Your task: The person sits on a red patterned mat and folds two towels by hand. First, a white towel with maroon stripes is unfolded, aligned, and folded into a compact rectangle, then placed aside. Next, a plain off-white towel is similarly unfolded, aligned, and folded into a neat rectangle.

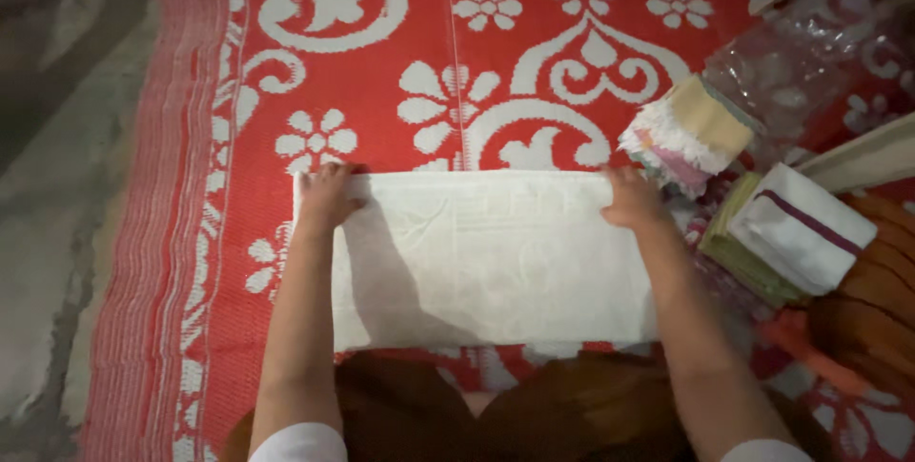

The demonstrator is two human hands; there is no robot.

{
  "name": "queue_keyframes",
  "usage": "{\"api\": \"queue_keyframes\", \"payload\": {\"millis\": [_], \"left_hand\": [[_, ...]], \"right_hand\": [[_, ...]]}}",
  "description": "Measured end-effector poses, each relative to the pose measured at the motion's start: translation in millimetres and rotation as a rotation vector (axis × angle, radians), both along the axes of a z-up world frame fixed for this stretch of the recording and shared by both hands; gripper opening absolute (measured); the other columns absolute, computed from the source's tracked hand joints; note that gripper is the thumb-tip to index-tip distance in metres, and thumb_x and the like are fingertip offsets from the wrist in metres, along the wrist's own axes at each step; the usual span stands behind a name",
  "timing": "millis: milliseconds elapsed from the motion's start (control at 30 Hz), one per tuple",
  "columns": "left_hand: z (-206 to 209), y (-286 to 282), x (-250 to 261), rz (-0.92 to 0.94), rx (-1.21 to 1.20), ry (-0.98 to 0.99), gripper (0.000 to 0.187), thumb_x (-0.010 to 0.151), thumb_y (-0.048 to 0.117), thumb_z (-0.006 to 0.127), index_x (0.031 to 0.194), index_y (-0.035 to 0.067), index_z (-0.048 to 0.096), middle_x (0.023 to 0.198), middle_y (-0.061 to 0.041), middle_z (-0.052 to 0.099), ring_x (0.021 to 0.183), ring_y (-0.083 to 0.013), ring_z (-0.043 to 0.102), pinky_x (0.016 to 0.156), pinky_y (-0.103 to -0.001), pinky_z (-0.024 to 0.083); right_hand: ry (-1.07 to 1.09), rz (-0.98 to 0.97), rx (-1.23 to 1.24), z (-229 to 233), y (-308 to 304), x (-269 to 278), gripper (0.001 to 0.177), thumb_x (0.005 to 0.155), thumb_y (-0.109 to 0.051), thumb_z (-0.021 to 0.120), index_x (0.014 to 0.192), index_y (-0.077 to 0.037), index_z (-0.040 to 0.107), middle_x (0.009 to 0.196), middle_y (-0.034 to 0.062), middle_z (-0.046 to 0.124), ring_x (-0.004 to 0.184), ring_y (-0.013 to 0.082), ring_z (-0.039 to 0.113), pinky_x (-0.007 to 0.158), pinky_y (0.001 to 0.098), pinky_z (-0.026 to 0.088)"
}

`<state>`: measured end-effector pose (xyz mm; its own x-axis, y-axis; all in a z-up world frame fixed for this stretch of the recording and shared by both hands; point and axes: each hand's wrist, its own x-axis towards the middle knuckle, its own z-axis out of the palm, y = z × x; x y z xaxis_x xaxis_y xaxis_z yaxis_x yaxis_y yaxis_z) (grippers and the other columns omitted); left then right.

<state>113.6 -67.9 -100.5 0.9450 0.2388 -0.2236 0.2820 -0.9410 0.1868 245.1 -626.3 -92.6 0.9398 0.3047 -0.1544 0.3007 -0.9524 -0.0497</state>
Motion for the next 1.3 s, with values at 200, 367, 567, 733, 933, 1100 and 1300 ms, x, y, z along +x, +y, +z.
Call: {"api": "queue_keyframes", "payload": {"millis": [200,367,567,733,933,1100,1300], "left_hand": [[35.0,-6.0,-1.9,-0.164,0.231,-0.225,0.032,0.092,0.009,0.061,0.118,0.025,0.072,0.117,-0.006,0.071,0.113,-0.0267,0.066,0.124,-0.057,0.024],[88.2,2.3,-36.7,-0.2,0.343,-0.545,0.022,0.09,0.012,0.062,0.109,0.018,0.071,0.108,-0.008,0.068,0.107,-0.0255,0.067,0.115,-0.052,0.034],[92.2,-3.9,-106.0,-0.299,0.466,-0.388,0.018,0.091,0.009,0.062,0.108,0.013,0.065,0.106,-0.006,0.068,0.101,-0.0256,0.07,0.087,-0.043,0.055],[40.9,-4.7,-136.2,-0.164,0.428,-0.187,0.017,0.086,0.011,0.063,0.103,0.013,0.066,0.107,-0.007,0.068,0.097,-0.0267,0.072,0.07,-0.042,0.061],[8.9,6.8,-126.1,-0.072,0.435,-0.122,0.014,0.091,0.012,0.063,0.1,0.013,0.073,0.112,-0.008,0.069,0.1,-0.0273,0.073,0.077,-0.04,0.061],[-9.1,1.4,-124.3,-0.037,0.465,0.1,0.02,0.096,0.015,0.061,0.105,0.017,0.078,0.119,-0.002,0.071,0.11,-0.0229,0.071,0.082,-0.04,0.061],[3.3,-7.4,-130.6,0.011,0.473,0.359,0.026,0.095,0.017,0.066,0.119,0.018,0.076,0.13,-0.002,0.073,0.121,-0.0239,0.069,0.091,-0.042,0.058]], "right_hand": [[0.01,0.011,-0.182,35.6,7.2,5.6,0.046,0.082,-0.038,0.084,0.12,-0.017,0.07,0.123,0.0199,0.065,0.126,0.0359,0.055,0.115,0.0535,0.033],[-0.5,0.227,0.019,91.0,-2.3,-36.1,0.038,0.073,-0.021,0.083,0.107,-0.009,0.07,0.12,0.0117,0.07,0.123,0.0302,0.061,0.115,0.0532,0.034],[-0.259,0.246,-0.142,108.8,-12.0,-108.3,0.037,0.072,-0.02,0.083,0.107,-0.013,0.07,0.103,0.0077,0.072,0.108,0.0272,0.067,0.115,0.0506,0.037],[-0.077,0.142,-0.194,67.3,-25.1,-130.6,0.026,0.082,-0.022,0.076,0.106,-0.013,0.07,0.108,0.0094,0.073,0.102,0.0316,0.071,0.085,0.0487,0.057],[-0.183,0.104,-0.327,27.7,-38.5,-119.7,0.012,0.091,-0.011,0.066,0.101,-0.013,0.072,0.109,0.0097,0.073,0.099,0.0295,0.074,0.08,0.0448,0.06],[-0.246,0.035,-0.571,9.2,-35.0,-120.2,0.015,0.089,-0.014,0.067,0.099,-0.015,0.077,0.111,0.0063,0.072,0.102,0.0278,0.074,0.077,0.0438,0.059],[0.081,-0.081,-0.826,-2.0,-26.9,-122.3,0.022,0.094,-0.017,0.064,0.11,-0.015,0.078,0.118,0.0054,0.073,0.105,0.0259,0.073,0.074,0.045,0.059]]}}
